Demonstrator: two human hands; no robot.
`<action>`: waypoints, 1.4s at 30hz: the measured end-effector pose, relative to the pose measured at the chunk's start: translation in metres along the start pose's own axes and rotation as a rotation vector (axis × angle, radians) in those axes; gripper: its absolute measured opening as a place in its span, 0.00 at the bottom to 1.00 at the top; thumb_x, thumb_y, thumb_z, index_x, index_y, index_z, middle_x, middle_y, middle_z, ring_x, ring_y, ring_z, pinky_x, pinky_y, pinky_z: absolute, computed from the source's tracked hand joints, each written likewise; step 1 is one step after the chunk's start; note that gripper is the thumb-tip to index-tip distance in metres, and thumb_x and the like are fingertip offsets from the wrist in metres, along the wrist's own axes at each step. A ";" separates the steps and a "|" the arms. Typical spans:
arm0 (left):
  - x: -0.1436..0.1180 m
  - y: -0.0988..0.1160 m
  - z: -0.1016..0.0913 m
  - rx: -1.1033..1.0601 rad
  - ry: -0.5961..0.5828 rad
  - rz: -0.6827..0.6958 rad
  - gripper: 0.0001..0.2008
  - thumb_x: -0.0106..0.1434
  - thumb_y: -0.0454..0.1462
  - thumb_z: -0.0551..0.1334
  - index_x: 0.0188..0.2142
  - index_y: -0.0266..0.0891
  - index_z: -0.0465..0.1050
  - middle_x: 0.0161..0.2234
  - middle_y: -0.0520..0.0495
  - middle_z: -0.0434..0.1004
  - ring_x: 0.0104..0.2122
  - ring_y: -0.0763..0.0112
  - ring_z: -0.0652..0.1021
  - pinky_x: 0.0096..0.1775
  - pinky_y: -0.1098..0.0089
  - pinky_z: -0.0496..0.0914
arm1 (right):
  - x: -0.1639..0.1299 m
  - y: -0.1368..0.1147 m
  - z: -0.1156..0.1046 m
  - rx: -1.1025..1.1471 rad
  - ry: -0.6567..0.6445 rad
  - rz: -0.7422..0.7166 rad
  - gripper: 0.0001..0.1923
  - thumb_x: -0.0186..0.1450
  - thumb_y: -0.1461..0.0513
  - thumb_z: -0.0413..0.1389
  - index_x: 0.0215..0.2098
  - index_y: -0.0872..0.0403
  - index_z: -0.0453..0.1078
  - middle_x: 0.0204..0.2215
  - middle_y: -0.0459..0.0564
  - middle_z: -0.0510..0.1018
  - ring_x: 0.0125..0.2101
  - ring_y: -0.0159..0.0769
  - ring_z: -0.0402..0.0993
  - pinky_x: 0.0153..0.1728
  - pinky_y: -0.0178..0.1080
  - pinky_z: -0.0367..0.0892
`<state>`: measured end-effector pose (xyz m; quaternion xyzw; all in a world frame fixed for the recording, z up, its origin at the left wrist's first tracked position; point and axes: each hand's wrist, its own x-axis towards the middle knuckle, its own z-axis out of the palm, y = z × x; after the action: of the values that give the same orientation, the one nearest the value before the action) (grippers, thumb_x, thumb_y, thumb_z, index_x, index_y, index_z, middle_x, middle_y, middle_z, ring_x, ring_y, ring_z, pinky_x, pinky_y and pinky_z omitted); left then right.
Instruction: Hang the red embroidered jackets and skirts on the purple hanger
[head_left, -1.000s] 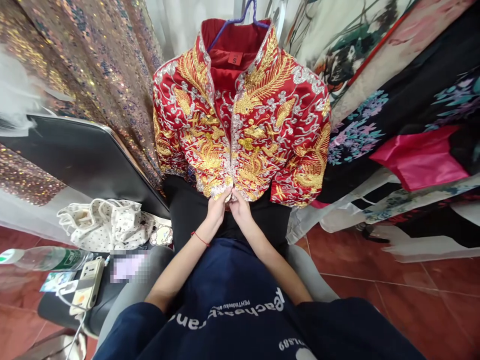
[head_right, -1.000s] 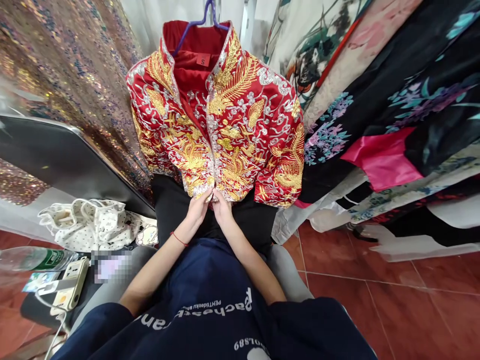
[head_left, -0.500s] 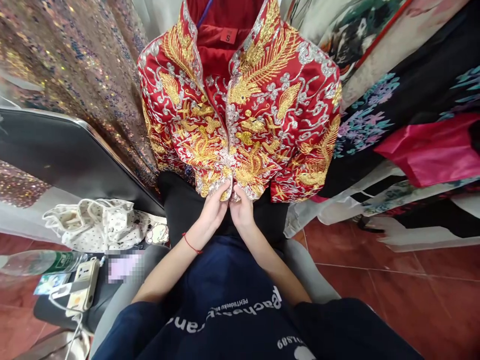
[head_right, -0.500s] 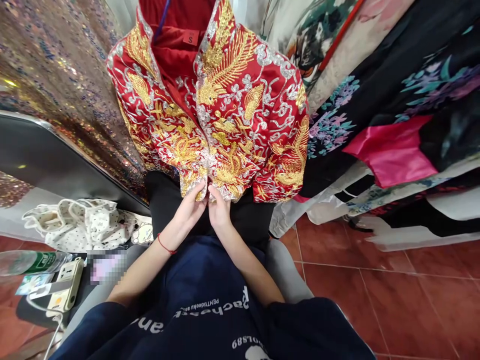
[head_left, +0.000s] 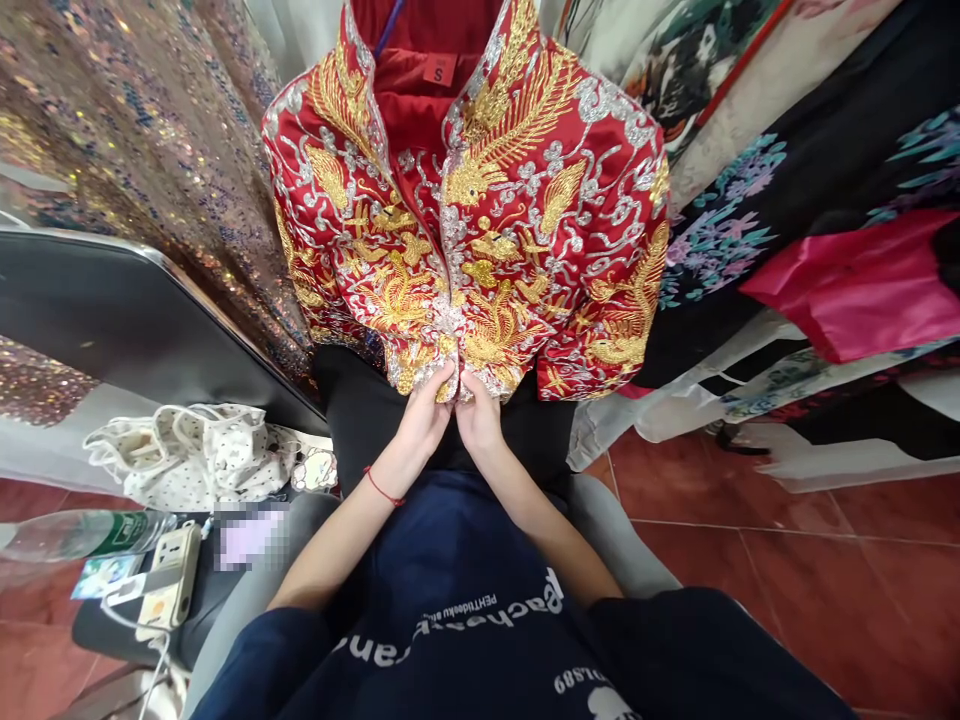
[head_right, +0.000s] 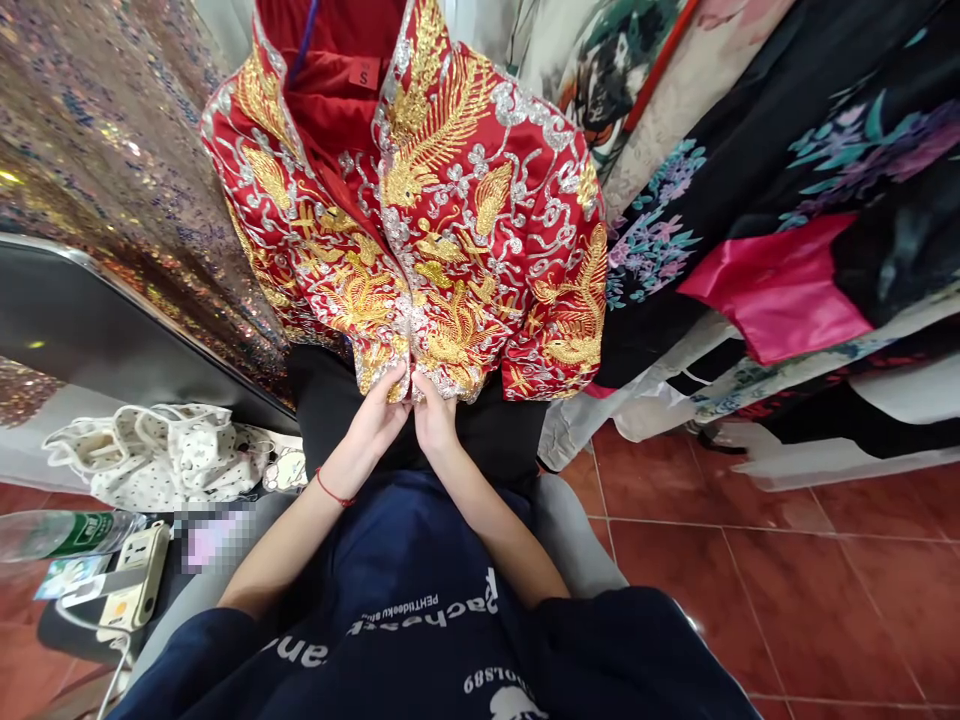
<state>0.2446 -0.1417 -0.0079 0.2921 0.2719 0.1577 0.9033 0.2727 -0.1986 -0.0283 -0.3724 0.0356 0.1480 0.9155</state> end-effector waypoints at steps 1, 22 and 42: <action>0.000 -0.001 0.000 -0.007 0.000 0.001 0.06 0.58 0.29 0.69 0.37 0.35 0.80 0.38 0.47 0.84 0.44 0.68 0.81 0.52 0.68 0.73 | 0.000 0.000 0.000 0.004 0.007 -0.002 0.39 0.48 0.58 0.66 0.60 0.46 0.69 0.60 0.46 0.74 0.57 0.42 0.74 0.65 0.48 0.64; 0.055 -0.030 -0.048 0.150 0.050 0.139 0.18 0.45 0.34 0.76 0.36 0.34 0.77 0.32 0.47 0.82 0.36 0.66 0.81 0.51 0.61 0.72 | 0.034 0.015 -0.035 -0.314 0.018 0.230 0.18 0.44 0.56 0.71 0.27 0.54 0.71 0.25 0.49 0.80 0.35 0.42 0.80 0.30 0.37 0.74; 0.034 -0.028 -0.053 0.119 0.064 0.097 0.22 0.47 0.32 0.76 0.44 0.35 0.79 0.46 0.40 0.83 0.49 0.58 0.81 0.56 0.58 0.72 | 0.017 -0.059 -0.032 -1.758 -0.560 -0.397 0.06 0.66 0.60 0.60 0.42 0.52 0.73 0.38 0.50 0.82 0.37 0.37 0.79 0.34 0.35 0.66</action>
<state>0.2444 -0.1246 -0.0746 0.3529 0.2950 0.1942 0.8664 0.3075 -0.2568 -0.0147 -0.8796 -0.3739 0.0474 0.2903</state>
